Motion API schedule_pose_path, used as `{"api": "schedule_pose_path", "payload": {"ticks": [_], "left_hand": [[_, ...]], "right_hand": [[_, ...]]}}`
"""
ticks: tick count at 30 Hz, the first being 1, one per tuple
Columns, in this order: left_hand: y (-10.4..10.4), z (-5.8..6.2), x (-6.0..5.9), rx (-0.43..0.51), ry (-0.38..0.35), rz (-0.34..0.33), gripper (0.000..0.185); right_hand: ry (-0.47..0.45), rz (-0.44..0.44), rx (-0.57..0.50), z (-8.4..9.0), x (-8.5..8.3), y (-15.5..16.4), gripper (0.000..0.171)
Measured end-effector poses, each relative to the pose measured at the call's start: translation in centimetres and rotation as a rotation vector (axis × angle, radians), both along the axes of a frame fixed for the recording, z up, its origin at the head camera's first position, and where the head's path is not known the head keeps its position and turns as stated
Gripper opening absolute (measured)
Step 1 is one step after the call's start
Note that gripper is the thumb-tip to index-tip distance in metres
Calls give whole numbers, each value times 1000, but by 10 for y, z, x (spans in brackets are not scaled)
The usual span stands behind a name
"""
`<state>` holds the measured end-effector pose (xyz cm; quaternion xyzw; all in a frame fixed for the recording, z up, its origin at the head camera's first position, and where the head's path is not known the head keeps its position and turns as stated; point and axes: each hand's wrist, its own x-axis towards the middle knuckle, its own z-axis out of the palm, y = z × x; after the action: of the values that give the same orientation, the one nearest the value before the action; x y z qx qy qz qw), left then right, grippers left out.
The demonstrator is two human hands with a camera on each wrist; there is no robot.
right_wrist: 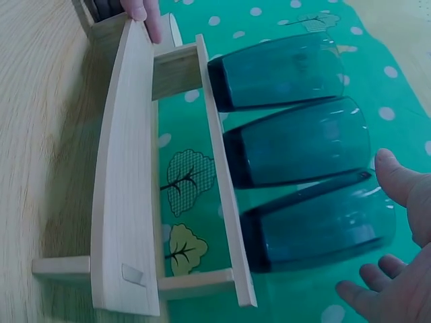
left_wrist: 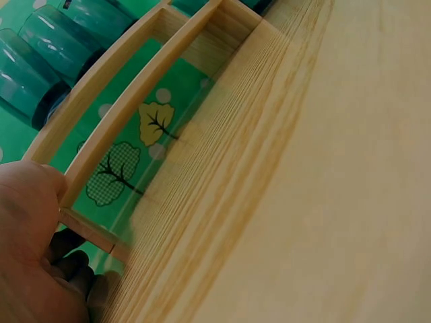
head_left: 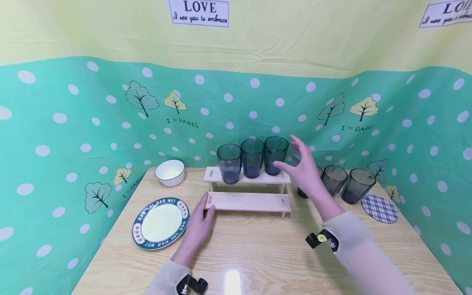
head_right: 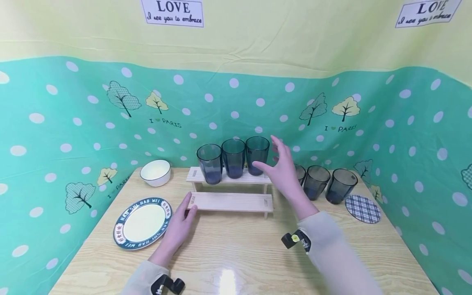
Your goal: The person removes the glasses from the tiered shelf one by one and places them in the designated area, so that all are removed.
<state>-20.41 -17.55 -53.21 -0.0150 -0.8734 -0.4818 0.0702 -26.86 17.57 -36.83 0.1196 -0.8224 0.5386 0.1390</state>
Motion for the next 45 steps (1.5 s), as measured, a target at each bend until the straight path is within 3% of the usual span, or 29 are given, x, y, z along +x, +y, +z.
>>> {"api": "schedule_pose_path", "payload": {"ticks": [25,45], "left_hand": [[3,2,1,5,-8,1,68],[0,1,-1,7,-10,-5,68]], "right_hand": [[-101,-53,96,-15,-28,-16,100],[-128,-105,54,-14,-23,-13,99]]}}
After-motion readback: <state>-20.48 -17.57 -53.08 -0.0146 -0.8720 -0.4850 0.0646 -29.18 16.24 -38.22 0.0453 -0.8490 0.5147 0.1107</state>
